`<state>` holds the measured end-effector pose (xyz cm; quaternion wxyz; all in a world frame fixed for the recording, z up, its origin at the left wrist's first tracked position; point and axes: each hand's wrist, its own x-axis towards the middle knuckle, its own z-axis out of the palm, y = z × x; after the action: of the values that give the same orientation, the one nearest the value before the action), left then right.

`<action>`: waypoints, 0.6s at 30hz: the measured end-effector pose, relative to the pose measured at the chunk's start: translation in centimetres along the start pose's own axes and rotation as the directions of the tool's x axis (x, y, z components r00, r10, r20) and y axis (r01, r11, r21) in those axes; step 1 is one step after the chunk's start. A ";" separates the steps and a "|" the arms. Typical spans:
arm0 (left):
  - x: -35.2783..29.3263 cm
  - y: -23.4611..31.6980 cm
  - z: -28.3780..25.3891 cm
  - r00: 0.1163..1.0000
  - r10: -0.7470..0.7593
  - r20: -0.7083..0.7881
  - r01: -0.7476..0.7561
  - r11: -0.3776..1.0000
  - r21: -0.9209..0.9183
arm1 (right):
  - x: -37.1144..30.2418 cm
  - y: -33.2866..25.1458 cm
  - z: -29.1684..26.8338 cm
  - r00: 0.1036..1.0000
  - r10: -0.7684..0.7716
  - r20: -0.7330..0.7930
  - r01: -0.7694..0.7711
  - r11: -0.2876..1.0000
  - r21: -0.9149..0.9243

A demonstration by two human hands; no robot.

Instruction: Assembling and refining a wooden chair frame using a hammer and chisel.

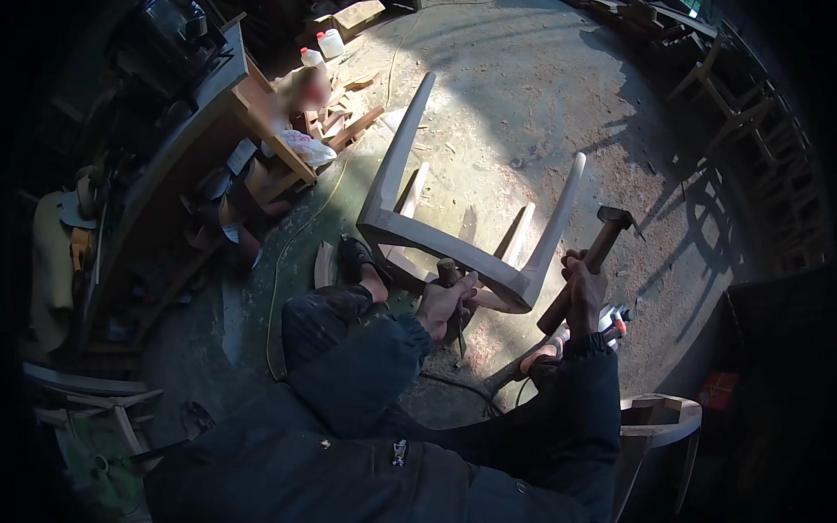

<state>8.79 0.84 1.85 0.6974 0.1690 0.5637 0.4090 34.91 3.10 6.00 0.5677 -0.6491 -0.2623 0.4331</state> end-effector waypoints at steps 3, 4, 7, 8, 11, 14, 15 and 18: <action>-1.7 5.0 -2.6 0.939 0.343 0.021 -0.343 0.935 0.089 | -3.2 1.7 -2.9 0.998 0.062 0.001 -0.062 0.998 0.016; -2.2 7.8 -4.0 0.925 0.362 -0.118 -0.335 0.921 0.196 | -4.8 3.2 -3.9 0.995 0.098 -0.012 -0.098 0.995 0.005; 5.3 11.9 -14.3 0.721 0.648 -0.244 -0.458 0.711 0.533 | -9.5 7.1 -0.6 0.982 0.186 0.019 -0.187 0.975 0.119; 7.6 12.7 -17.3 0.758 0.603 -0.247 -0.350 0.696 0.627 | -10.6 7.9 0.9 0.971 0.231 0.064 -0.239 0.954 0.179; 10.5 13.2 -20.6 0.957 0.193 -0.217 -0.064 0.869 0.490 | -12.1 8.6 4.7 0.922 0.330 0.205 -0.384 0.851 0.358; 11.7 11.4 -21.5 0.946 0.276 -0.167 -0.172 0.869 0.464 | -11.9 10.3 8.2 0.919 0.305 0.249 -0.372 0.879 0.297; 11.2 11.5 -20.7 0.957 0.262 -0.127 -0.164 0.845 0.509 | -11.7 10.7 9.0 0.923 0.288 0.254 -0.353 0.898 0.264; 9.9 10.5 -19.9 0.939 0.336 -0.073 -0.207 0.722 0.661 | -11.5 10.0 11.9 0.906 0.315 0.281 -0.378 0.903 0.206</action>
<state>-13.32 10.24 -3.33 0.4725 0.4393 0.7015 0.3027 17.60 -2.60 -0.40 0.5237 -0.5494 -0.1508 0.6334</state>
